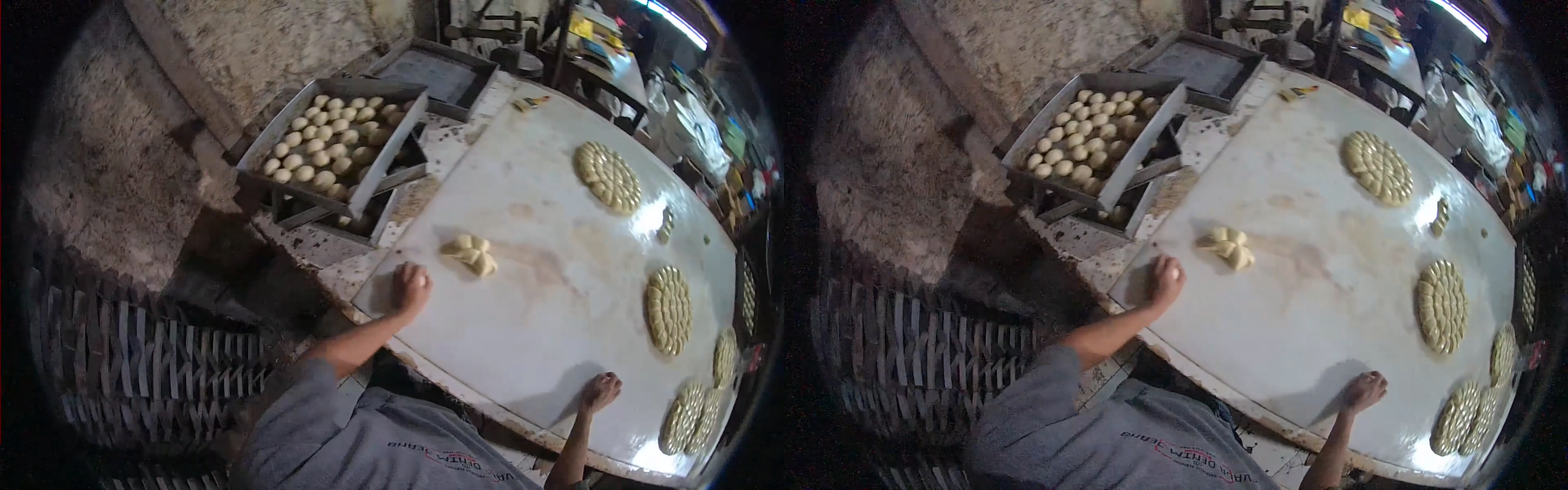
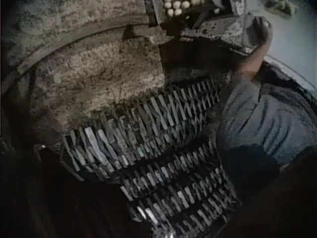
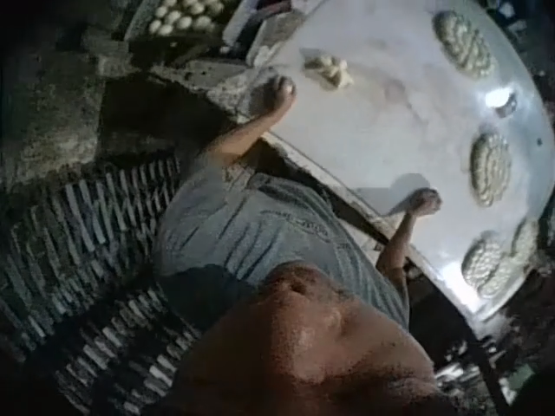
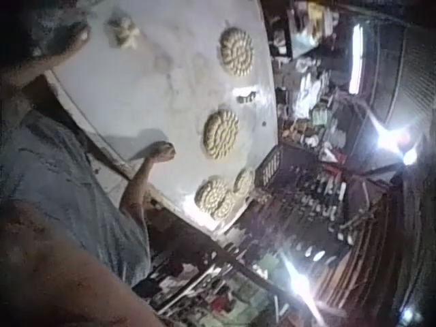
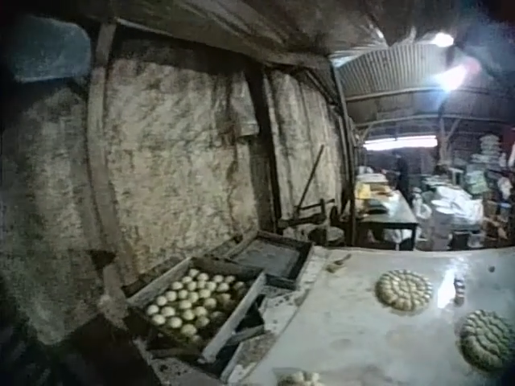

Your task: Shaping portions of bread dough into decorative circular patterns and organizing them on baking trays.

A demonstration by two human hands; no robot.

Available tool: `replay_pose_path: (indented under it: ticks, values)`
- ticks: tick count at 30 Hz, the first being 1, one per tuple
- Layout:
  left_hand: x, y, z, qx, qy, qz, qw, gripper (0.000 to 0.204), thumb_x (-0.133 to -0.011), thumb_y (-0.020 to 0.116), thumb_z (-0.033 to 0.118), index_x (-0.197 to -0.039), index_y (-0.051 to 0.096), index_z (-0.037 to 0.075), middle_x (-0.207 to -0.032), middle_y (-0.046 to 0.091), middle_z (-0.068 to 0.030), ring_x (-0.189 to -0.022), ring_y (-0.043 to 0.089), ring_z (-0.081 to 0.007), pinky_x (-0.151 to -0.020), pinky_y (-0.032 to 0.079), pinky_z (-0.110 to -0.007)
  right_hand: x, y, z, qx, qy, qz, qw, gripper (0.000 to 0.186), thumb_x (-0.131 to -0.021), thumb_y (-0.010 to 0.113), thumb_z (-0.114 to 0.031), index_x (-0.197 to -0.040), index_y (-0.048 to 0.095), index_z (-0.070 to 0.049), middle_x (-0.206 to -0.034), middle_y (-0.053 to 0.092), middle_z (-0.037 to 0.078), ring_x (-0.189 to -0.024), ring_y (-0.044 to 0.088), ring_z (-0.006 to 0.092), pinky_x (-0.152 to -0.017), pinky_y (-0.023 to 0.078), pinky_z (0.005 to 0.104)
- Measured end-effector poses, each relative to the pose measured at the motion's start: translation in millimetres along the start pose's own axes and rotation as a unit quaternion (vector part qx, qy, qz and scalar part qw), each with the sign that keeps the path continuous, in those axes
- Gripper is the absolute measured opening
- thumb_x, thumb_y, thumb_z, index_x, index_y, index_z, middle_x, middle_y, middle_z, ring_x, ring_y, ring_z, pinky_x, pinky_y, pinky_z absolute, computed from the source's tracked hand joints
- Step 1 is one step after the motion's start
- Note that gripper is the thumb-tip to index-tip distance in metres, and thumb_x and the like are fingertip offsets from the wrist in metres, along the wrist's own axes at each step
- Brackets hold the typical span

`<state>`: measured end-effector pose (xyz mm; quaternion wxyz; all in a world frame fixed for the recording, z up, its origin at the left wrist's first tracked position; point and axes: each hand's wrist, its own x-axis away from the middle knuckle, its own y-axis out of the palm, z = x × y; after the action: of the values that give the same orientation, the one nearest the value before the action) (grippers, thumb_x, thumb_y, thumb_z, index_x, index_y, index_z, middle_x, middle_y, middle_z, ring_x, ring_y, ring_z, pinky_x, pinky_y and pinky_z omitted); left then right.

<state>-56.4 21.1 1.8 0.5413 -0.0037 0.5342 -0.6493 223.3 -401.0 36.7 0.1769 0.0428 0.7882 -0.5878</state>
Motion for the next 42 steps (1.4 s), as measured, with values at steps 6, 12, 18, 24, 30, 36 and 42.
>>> replay_pose_path:
  ticks: [6, 12, 18, 24, 30, 36, 42]
  values:
    - [-16, -36, 39, 0.126, 0.011, -0.563, 0.817, 0.03, -0.068, 0.062, 0.017, -0.093, 0.06, 0.0, -0.099, 0.06, -0.0181, -0.099, 0.054, -0.0294, -0.082, 0.045, -0.04, 19, 32, -24, 0.144, -0.033, -0.059, 0.987, 0.015, -0.073, 0.057, -0.021, -0.078, 0.063, -0.007, -0.096, 0.056, 0.005, -0.101, 0.046, 0.0255, -0.083, 0.037, 0.0398]
    - [-221, -242, -89, 0.347, 0.117, -0.446, 0.817, 0.028, -0.072, 0.069, 0.011, -0.098, 0.061, 0.002, -0.089, 0.062, -0.007, -0.081, 0.059, -0.0147, -0.072, 0.048, -0.029, 77, 13, -44, 0.063, 0.1, -0.055, 0.991, 0.025, -0.074, 0.059, -0.01, -0.098, 0.054, -0.005, -0.094, 0.055, 0.011, -0.086, 0.056, 0.0273, -0.073, 0.045, 0.0392]
    - [-346, -290, -273, 0.112, 0.008, -0.161, 0.981, 0.021, -0.07, 0.063, 0.006, -0.09, 0.062, 0.001, -0.085, 0.063, -0.0145, -0.078, 0.063, -0.0241, -0.069, 0.048, -0.034, 55, -19, -286, -0.554, 0.003, -0.233, 0.799, 0.042, -0.087, 0.056, -0.013, -0.125, 0.044, 0.001, -0.111, 0.054, 0.012, -0.1, 0.052, 0.0188, -0.086, 0.044, 0.0291]
    - [-326, -246, -364, -0.109, -0.106, -0.346, 0.926, 0.037, -0.084, 0.052, 0.011, -0.119, 0.051, -0.001, -0.128, 0.044, -0.0232, -0.119, 0.042, -0.0358, -0.095, 0.04, -0.039, 54, -120, -605, -0.639, -0.148, -0.346, 0.671, 0.047, -0.081, 0.06, -0.003, -0.124, 0.045, 0.002, -0.113, 0.055, 0.012, -0.102, 0.054, 0.0171, -0.089, 0.045, 0.0298]
    - [-289, -313, -268, 0.385, 0.059, -0.341, 0.855, 0.041, -0.089, 0.051, 0.019, -0.125, 0.046, 0.0, -0.134, 0.042, -0.0169, -0.127, 0.036, -0.0268, -0.105, 0.028, -0.037, 37, -93, -688, -0.431, -0.253, -0.025, 0.866, 0.043, -0.073, 0.07, -0.01, -0.113, 0.056, -0.006, -0.112, 0.056, 0.012, -0.094, 0.058, 0.0276, -0.076, 0.048, 0.0317]
    - [-181, -195, -130, 0.591, 0.005, -0.719, 0.364, 0.039, -0.087, 0.056, 0.027, -0.116, 0.054, 0.001, -0.115, 0.057, -0.016, -0.114, 0.049, -0.0273, -0.1, 0.033, -0.038, 41, -21, -544, -0.33, -0.166, 0.088, 0.925, 0.033, -0.079, 0.066, -0.026, -0.102, 0.061, -0.004, -0.112, 0.053, 0.017, -0.109, 0.046, 0.0322, -0.092, 0.039, 0.039]
    - [-55, 15, -20, 0.232, 0.086, -0.222, 0.943, 0.038, -0.081, 0.06, 0.024, -0.112, 0.055, 0.004, -0.118, 0.051, -0.0174, -0.11, 0.045, -0.0349, -0.094, 0.032, -0.048, 94, 48, -250, 0.028, -0.112, 0.081, 0.99, 0.021, -0.084, 0.058, -0.023, -0.089, 0.061, -0.002, -0.104, 0.053, 0.018, -0.099, 0.05, 0.0325, -0.083, 0.041, 0.0365]
